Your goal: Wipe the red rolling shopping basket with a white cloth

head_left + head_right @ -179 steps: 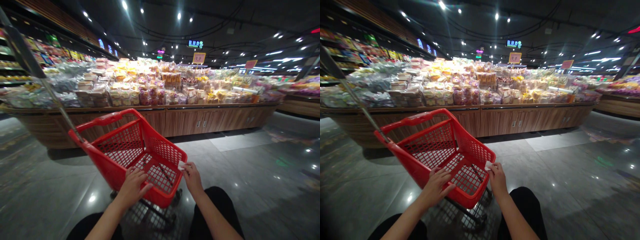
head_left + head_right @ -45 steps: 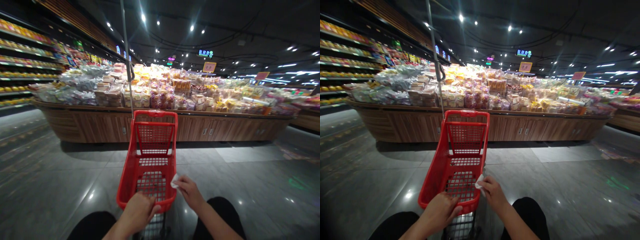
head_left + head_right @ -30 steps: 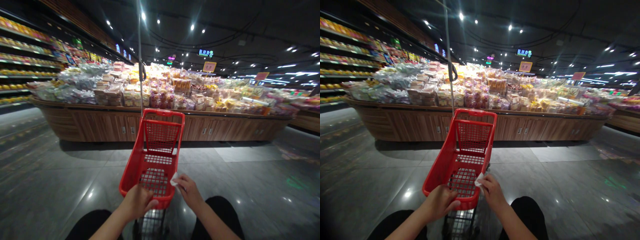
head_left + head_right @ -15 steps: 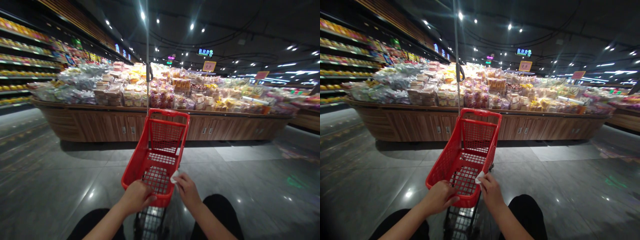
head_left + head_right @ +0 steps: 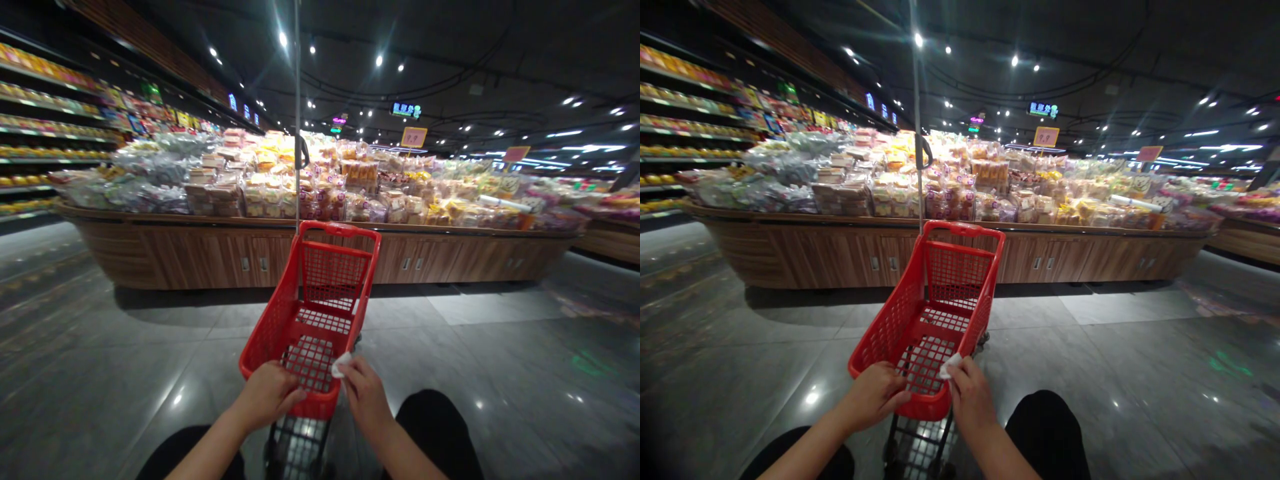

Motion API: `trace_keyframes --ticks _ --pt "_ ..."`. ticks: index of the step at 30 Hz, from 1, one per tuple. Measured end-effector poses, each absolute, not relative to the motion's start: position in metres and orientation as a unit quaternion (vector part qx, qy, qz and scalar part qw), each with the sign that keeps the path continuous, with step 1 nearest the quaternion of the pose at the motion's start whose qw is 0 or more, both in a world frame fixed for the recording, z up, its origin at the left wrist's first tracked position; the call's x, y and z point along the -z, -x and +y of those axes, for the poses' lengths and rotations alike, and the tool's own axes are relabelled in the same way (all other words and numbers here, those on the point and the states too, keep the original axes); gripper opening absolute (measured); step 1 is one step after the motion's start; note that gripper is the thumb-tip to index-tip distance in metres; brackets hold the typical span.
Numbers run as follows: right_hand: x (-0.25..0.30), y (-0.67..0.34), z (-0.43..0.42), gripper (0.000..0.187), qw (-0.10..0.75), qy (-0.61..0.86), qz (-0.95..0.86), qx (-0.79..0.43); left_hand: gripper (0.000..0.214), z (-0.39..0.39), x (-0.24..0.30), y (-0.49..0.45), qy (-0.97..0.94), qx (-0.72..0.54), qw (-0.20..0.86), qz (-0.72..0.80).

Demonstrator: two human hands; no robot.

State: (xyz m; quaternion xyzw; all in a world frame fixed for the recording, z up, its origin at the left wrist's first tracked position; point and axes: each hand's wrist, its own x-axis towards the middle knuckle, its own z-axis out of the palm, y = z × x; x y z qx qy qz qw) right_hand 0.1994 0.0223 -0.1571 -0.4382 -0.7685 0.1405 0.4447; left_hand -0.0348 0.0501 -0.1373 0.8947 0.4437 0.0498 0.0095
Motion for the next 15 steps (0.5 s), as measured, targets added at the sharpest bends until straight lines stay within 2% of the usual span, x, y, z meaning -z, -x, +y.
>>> trace_keyframes --ticks 4,9,12,15 --pt "0.154 -0.192 0.021 0.027 0.402 0.382 -0.818 -0.155 0.056 0.053 0.138 0.042 -0.891 -0.055 0.025 0.449" --pt "0.136 -0.210 0.067 0.022 0.456 0.455 -0.750 -0.148 0.055 0.053 0.128 0.048 -0.887 -0.043 0.038 0.458" --pt "0.131 -0.219 0.087 0.022 0.498 0.469 -0.716 -0.142 0.056 0.049 0.121 0.034 -0.857 -0.039 0.034 0.513" --pt "0.135 -0.214 0.084 0.025 0.484 0.455 -0.734 -0.138 0.049 0.045 0.122 0.002 -0.810 -0.070 0.041 0.580"
